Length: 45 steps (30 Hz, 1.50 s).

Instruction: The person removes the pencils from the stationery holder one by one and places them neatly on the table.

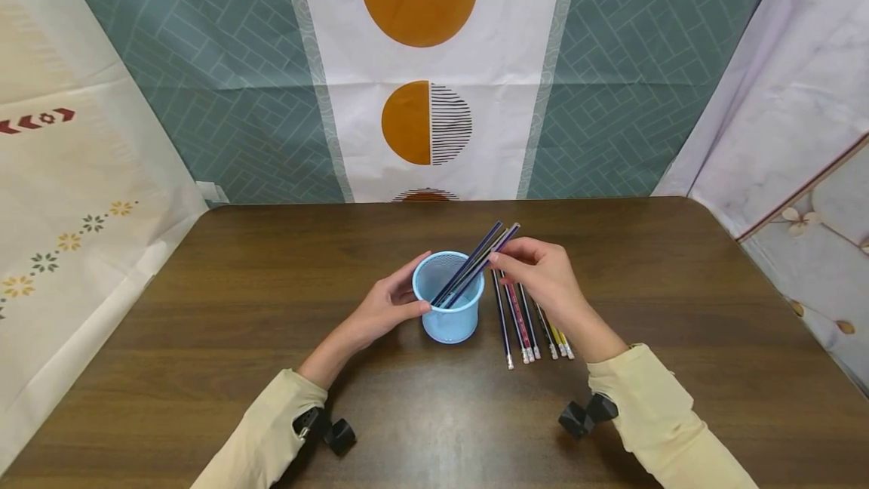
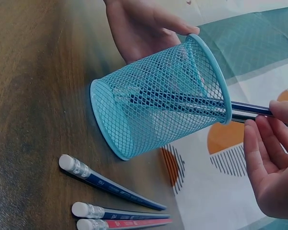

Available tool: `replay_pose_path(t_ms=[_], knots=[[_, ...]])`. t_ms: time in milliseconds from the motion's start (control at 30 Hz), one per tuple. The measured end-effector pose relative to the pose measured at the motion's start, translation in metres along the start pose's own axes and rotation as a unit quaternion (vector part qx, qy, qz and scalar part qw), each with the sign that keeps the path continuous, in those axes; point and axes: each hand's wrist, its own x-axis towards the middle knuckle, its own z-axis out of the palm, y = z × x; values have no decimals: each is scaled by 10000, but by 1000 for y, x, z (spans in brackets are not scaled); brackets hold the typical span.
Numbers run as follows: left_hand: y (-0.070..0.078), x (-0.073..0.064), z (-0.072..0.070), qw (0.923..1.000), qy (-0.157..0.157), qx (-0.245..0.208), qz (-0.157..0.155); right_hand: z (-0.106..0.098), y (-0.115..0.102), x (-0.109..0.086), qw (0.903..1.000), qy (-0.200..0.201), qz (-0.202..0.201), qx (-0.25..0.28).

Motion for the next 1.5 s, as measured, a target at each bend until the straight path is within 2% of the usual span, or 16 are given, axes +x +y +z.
replay_pose_path(t_ms=[167,500,767,1167,1333,1500], knots=[[0,0,0,10000,17,-28,-22,-1,-1,1,9997,-94,-240,16],[-1,0,0,10000,18,-47,-16,1,-7,-1,9969,-158,-548,-534],[1,0,1,10000,7,-70,-14,3,-11,-2,9933,-233,-886,-708],[1,1,0,9999,37,-100,-36,-3,-17,-3,9859,-7,-1233,-1134],[0,1,0,10000,64,-50,-1,-7,-20,-4,9834,171,-1230,-1325],[-1,1,0,9999,49,-92,-26,-8,-24,-4,9825,323,-1294,-1302]])
